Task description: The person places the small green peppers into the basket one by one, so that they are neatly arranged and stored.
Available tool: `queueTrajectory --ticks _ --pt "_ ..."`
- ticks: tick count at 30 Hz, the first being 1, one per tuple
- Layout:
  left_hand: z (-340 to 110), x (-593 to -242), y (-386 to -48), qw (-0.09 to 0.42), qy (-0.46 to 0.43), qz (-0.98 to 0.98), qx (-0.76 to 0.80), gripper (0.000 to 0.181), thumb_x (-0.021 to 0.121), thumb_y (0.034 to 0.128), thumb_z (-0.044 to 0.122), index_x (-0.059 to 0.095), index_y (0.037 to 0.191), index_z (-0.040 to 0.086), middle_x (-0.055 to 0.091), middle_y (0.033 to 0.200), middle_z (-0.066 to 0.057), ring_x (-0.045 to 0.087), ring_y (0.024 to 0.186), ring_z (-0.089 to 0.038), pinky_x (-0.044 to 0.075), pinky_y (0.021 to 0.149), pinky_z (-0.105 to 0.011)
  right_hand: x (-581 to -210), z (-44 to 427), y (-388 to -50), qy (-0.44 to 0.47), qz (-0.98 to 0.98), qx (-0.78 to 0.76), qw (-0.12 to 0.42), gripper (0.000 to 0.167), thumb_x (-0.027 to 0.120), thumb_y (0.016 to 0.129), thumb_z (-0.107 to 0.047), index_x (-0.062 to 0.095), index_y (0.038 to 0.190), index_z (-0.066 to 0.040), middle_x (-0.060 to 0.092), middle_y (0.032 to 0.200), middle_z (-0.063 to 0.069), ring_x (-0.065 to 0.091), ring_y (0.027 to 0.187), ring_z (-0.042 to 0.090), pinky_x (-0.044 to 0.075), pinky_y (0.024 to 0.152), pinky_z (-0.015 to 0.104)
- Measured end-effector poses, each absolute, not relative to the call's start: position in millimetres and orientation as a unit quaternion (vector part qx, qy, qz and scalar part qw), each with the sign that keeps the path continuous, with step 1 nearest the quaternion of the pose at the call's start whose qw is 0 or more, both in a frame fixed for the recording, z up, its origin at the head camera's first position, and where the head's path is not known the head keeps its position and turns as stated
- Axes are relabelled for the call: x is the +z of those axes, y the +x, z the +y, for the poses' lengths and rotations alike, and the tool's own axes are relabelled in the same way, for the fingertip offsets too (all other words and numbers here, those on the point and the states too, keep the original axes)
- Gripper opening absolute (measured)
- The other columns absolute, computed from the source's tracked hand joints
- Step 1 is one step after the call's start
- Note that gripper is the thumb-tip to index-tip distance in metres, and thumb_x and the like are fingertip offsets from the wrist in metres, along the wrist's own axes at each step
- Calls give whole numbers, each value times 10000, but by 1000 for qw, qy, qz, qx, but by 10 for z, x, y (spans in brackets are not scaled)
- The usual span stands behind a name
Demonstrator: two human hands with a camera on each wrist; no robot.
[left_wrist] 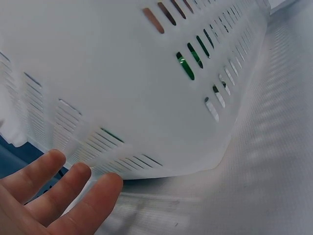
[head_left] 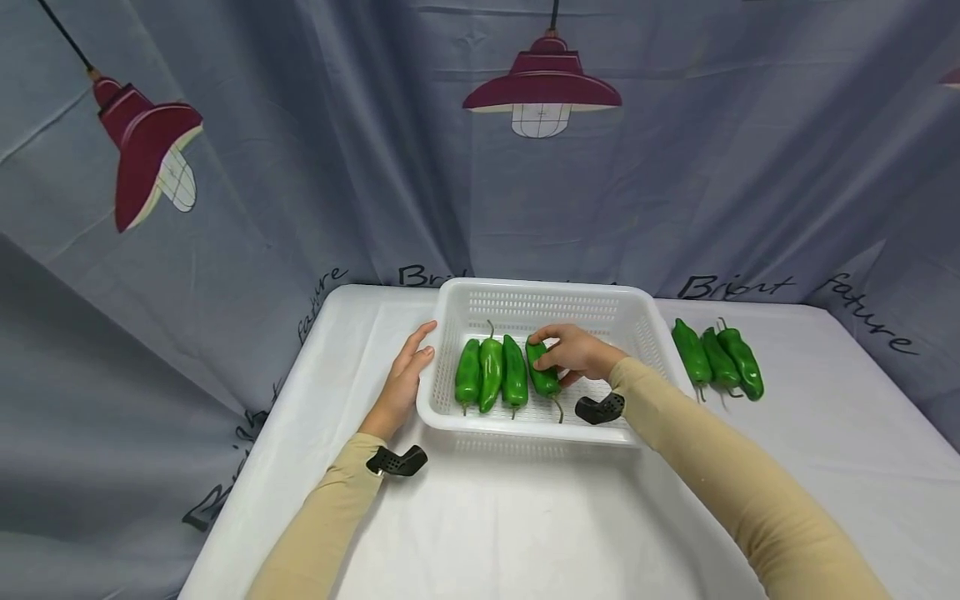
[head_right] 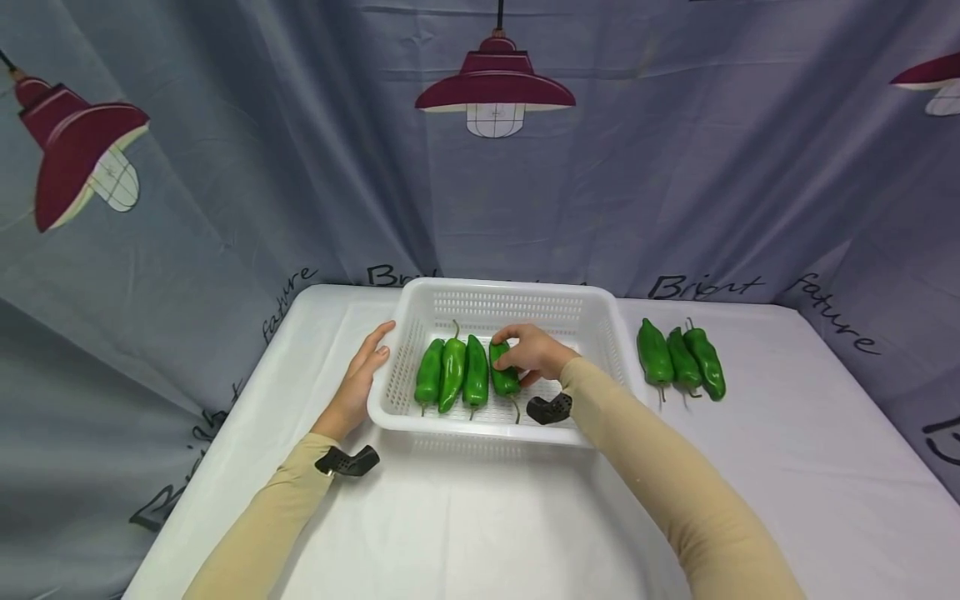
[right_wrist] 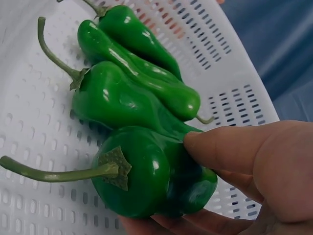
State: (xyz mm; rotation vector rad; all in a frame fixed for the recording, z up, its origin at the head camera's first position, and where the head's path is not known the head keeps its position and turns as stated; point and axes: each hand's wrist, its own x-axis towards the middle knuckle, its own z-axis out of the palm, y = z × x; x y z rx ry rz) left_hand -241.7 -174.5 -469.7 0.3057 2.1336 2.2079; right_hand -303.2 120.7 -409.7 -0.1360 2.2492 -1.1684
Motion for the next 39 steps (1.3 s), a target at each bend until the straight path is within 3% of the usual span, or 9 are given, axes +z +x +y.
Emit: queueTrajectory --ticks 17,32,39 --pt "-1746 -4708 -2418 26 99 689 717 518 338 1087 206 286 1601 181 436 1553 -234 530 1327 -405 510 996 -315 -4111 1150 -3008 -58 863 -408 293 558 692 922 -54 499 1444 -34 585 1299 239 654 916 266 623 718 442" --pt "-1736 -4704 -2424 23 101 689 717 523 348 1077 193 292 1597 168 395 1594 -185 474 1375 -358 461 1026 -267 -4115 1148 -3010 -64 873 -394 280 586 709 919 -47 491 1463 -43 599 1131 186 659 888 253 632 715 452" --pt "-1741 -4697 -2410 27 100 693 714 522 338 1085 208 281 1604 185 393 1598 -183 483 1380 -378 464 1058 -331 -4133 1157 -3017 -76 874 -391 278 609 717 908 -38 478 1468 -24 608 1094 177 666 858 238 631 712 468"
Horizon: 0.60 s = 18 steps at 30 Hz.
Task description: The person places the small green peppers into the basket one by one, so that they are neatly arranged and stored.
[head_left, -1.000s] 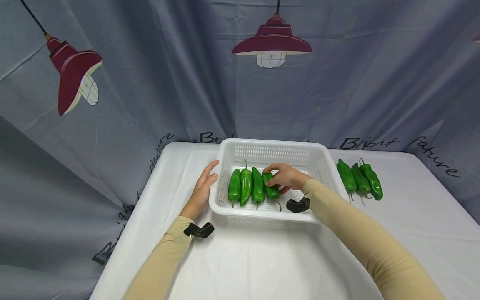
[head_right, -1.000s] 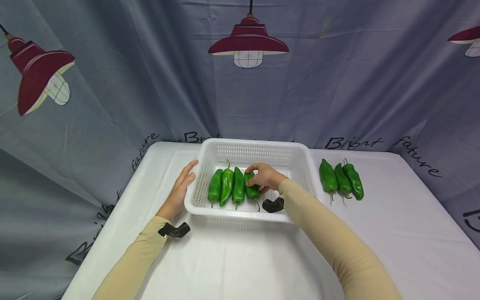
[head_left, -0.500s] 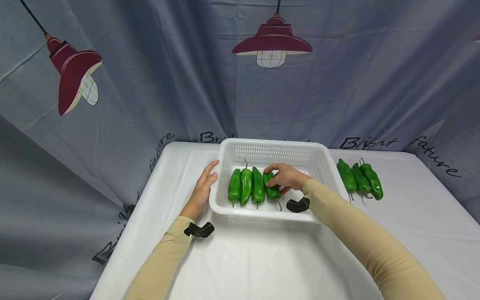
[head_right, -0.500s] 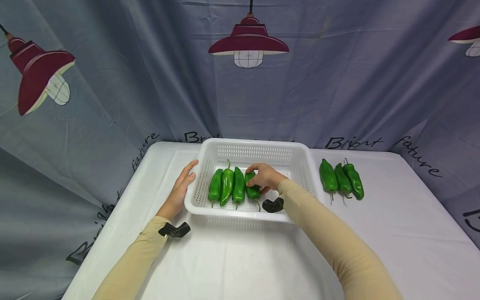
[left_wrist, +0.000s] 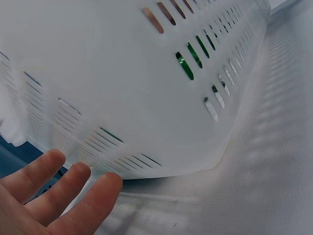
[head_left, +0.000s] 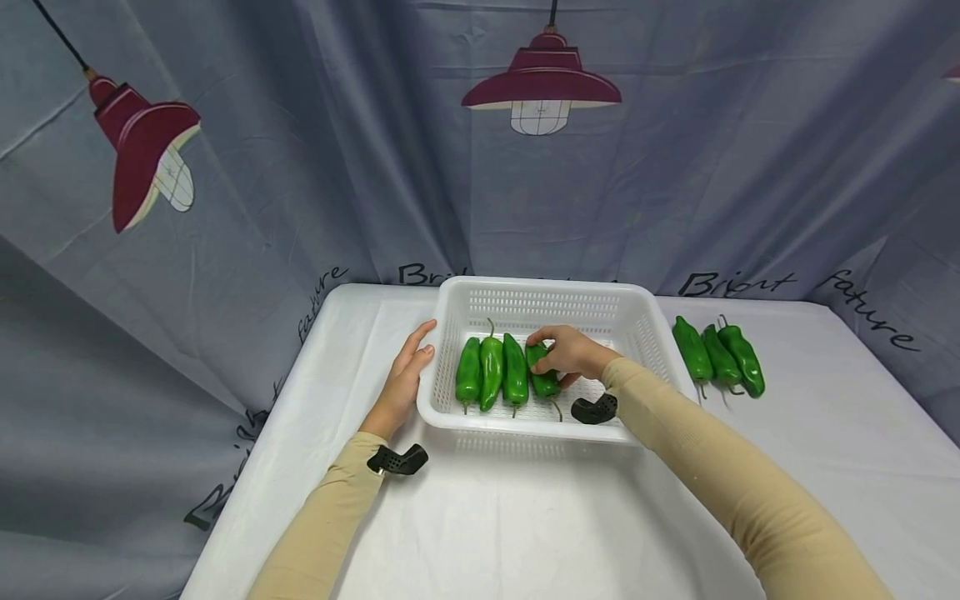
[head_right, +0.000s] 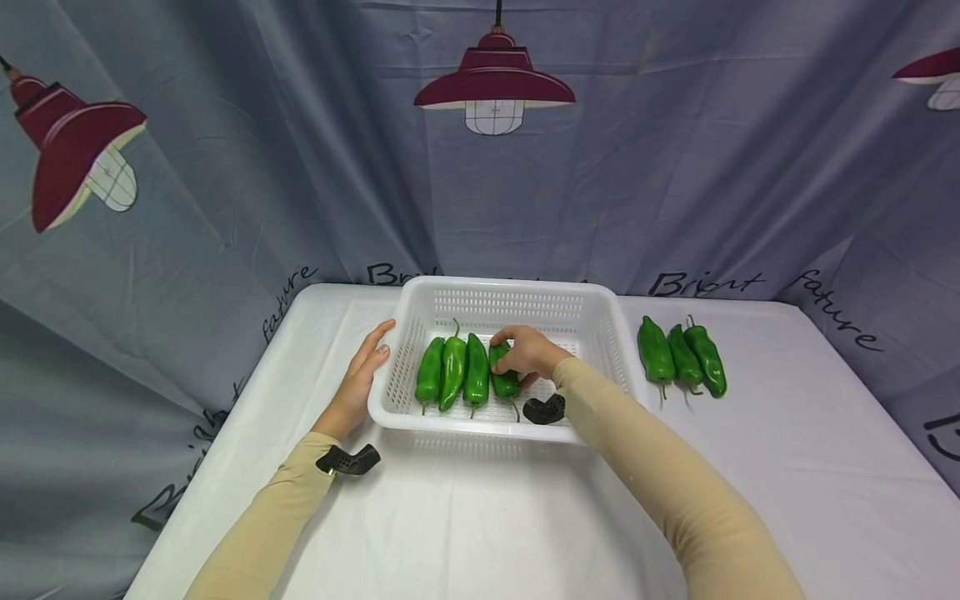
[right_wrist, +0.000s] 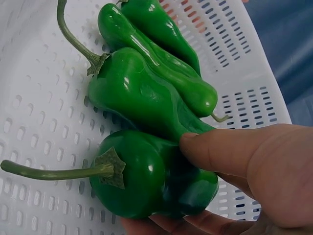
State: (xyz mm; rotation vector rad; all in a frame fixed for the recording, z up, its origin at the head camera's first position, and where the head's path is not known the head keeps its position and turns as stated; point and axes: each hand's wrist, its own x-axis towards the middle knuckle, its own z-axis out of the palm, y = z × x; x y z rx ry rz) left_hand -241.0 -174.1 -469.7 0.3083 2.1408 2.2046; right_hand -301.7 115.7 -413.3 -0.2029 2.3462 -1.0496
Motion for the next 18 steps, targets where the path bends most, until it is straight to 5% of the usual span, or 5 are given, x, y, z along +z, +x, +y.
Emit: queueTrajectory --ticks 18 --pt "-1750 -4712 -2414 29 99 692 714 522 338 1088 225 276 1606 198 363 1624 -155 461 1411 -382 436 1117 -423 -4114 1140 -2992 -68 868 -402 282 664 718 898 -1 439 1500 -21 595 1117 182 670 880 231 634 727 466"
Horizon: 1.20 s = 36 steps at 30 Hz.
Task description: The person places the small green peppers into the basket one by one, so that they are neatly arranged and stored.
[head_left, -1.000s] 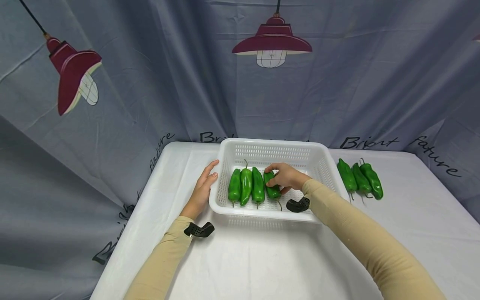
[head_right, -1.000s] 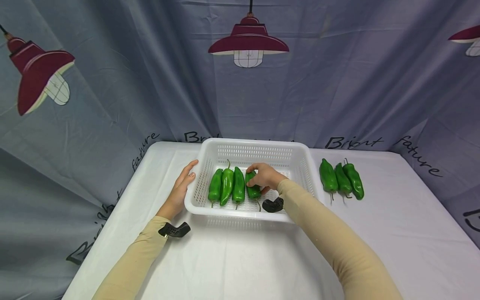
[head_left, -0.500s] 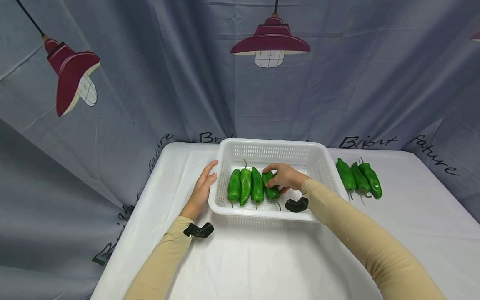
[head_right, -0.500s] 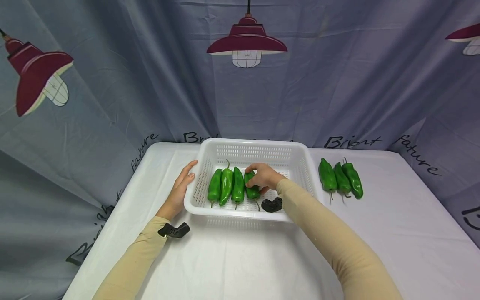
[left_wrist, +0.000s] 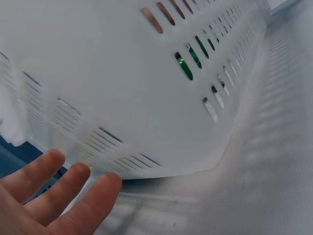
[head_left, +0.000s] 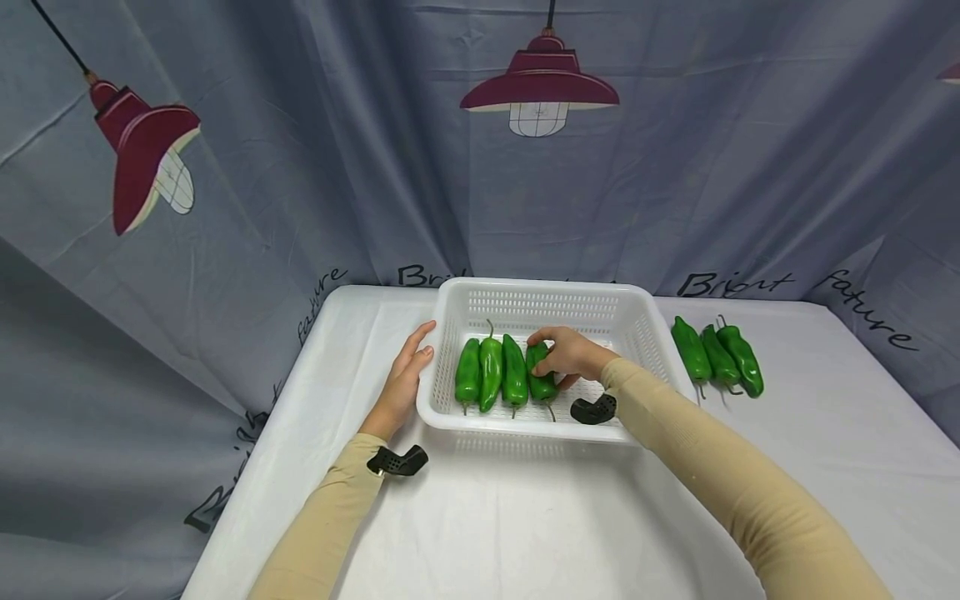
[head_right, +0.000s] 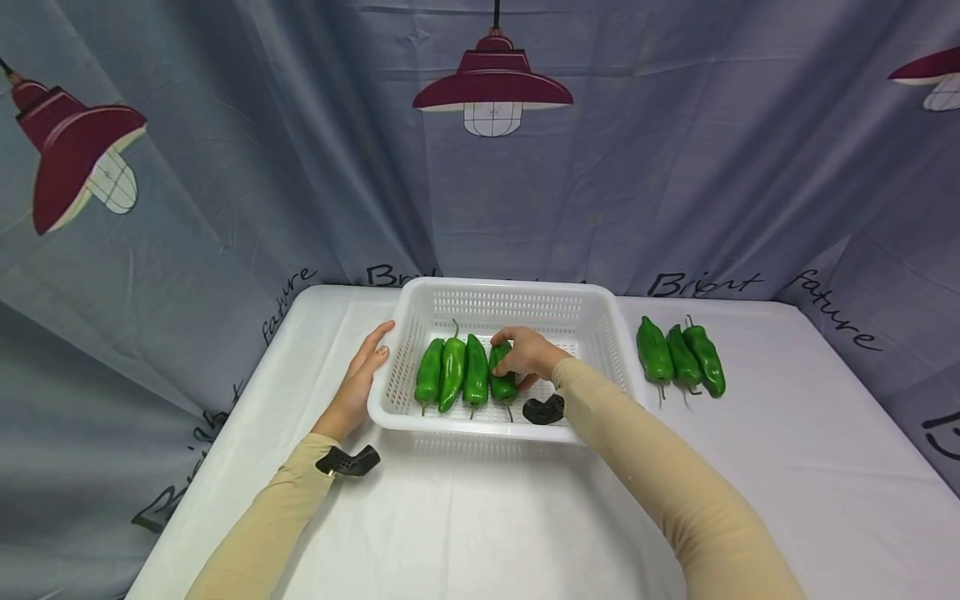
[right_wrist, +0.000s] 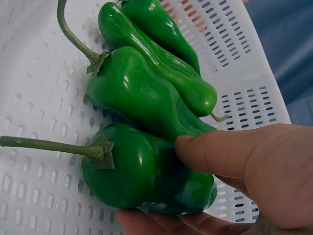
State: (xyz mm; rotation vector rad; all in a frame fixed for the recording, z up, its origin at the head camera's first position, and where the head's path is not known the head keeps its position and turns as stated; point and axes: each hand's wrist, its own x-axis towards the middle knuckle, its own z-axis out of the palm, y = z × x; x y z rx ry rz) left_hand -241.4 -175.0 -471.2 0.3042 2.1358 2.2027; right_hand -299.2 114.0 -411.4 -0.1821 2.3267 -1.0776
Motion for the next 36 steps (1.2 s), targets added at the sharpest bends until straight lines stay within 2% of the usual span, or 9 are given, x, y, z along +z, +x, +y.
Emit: queueTrajectory --ticks 3,13,20,26,30,36 --pt "-1741 -4718 -2421 30 100 691 715 523 336 1089 226 273 1607 194 361 1626 -156 455 1416 -381 429 1124 -423 -4122 1157 -2992 -65 868 -405 281 660 715 897 3 443 1498 -27 591 1090 166 661 861 220 635 720 455" --pt "-1712 -4732 -2425 29 100 694 712 520 336 1089 225 277 1605 192 361 1629 -145 442 1430 -365 396 1155 -453 -4102 1238 -2970 -66 864 -414 279 616 703 910 -17 465 1478 -28 600 1186 231 680 847 236 638 713 441" --pt "-1712 -4728 -2420 29 97 694 712 521 341 1090 223 278 1606 199 356 1633 -148 439 1433 -365 387 1164 -472 -3980 1418 -2963 -65 857 -429 278 657 680 925 -71 420 1529 -57 466 1435 319 612 1062 330 635 764 426" --pt "-1728 -4718 -2414 25 94 699 709 521 343 1088 217 280 1605 188 335 1643 -144 415 1445 -340 358 1185 -485 -3734 1650 -2990 -66 855 -436 273 680 648 970 -112 340 1575 -71 431 1520 313 558 1255 436 628 819 416" --pt "-1731 -4709 -2407 22 90 698 710 519 346 1087 219 287 1602 191 325 1651 -114 386 1462 -320 326 1205 -505 -3553 1854 -3016 -55 854 -445 263 691 628 995 -109 289 1598 -83 387 1552 309 537 1291 444 614 882 451" --pt "-1733 -4710 -2402 26 88 696 712 505 339 1095 236 294 1598 232 332 1649 -93 400 1467 -335 346 1196 -515 -3347 2238 -3035 -31 862 -454 224 726 608 1022 -137 210 1627 -88 335 1575 323 519 1328 461 601 920 474"
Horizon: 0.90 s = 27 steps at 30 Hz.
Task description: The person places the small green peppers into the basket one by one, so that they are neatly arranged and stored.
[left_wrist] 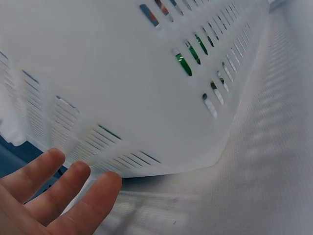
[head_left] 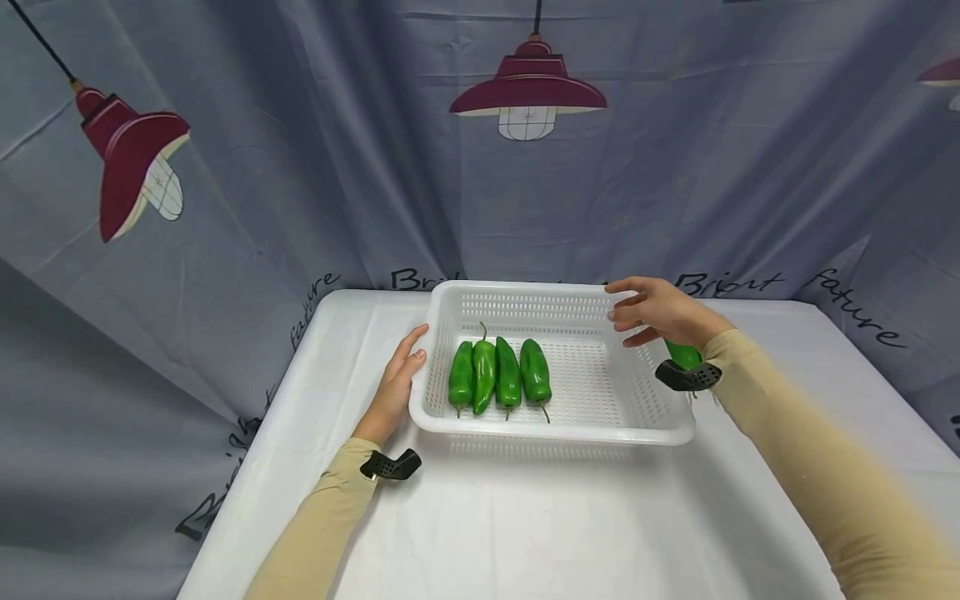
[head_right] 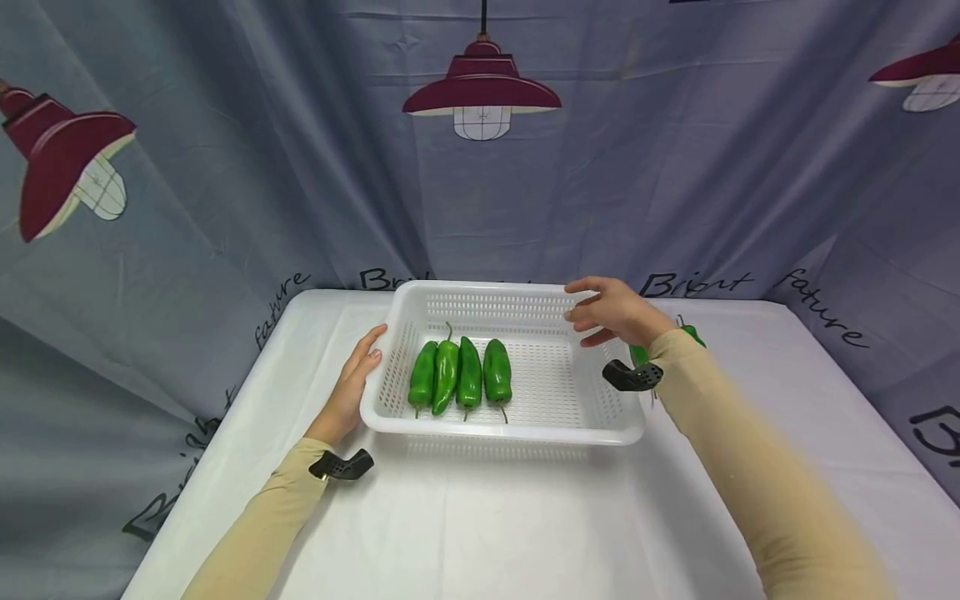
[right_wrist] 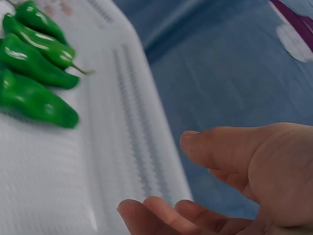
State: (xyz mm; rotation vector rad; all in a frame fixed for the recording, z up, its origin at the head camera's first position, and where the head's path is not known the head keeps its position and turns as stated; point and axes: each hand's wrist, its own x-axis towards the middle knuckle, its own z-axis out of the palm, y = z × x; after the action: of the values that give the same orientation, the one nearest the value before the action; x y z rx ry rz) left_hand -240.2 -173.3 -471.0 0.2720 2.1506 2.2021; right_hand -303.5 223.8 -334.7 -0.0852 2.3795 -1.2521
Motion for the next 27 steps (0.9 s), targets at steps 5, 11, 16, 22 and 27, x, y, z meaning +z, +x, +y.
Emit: queueTrajectory --ticks 5,11,16,22,27 --pt "-1745 -4724 -2397 26 85 696 713 495 341 1096 240 304 1590 254 344 1642 -74 408 1468 -328 351 1194 -505 -3272 2585 -3054 -25 873 -448 192 732 582 1047 -198 163 1635 -80 354 1550 319 626 1211 355 602 919 464" --pt "-1758 -4736 -2404 23 87 698 711 514 333 1094 228 282 1605 207 324 1656 -103 392 1472 -327 347 1200 -474 -3276 3054 -3064 9 882 -440 168 753 558 1059 -270 121 1641 -76 311 1572 304 657 944 9 602 928 416" --pt "-1765 -4738 -2411 22 90 696 712 510 336 1091 233 291 1600 215 324 1655 -92 379 1480 -321 321 1215 -494 -3341 3413 -3031 48 879 -444 169 821 559 1055 -307 36 1644 -76 200 1628 335 615 879 -73 598 936 372" --pt "-1763 -4740 -2415 24 93 693 715 512 341 1087 227 294 1597 215 315 1660 -83 352 1494 -304 278 1235 -505 -3459 3717 -2989 85 875 -448 163 846 545 1057 -310 -16 1636 -56 74 1661 343 590 980 14 596 925 325" --pt "-1746 -4735 -2422 25 95 693 714 518 331 1092 234 275 1607 210 305 1665 -86 361 1492 -313 302 1225 -506 -3569 3892 -2959 103 875 -446 155 875 553 1053 -326 -44 1630 -51 28 1664 342 502 1323 399 579 976 371"
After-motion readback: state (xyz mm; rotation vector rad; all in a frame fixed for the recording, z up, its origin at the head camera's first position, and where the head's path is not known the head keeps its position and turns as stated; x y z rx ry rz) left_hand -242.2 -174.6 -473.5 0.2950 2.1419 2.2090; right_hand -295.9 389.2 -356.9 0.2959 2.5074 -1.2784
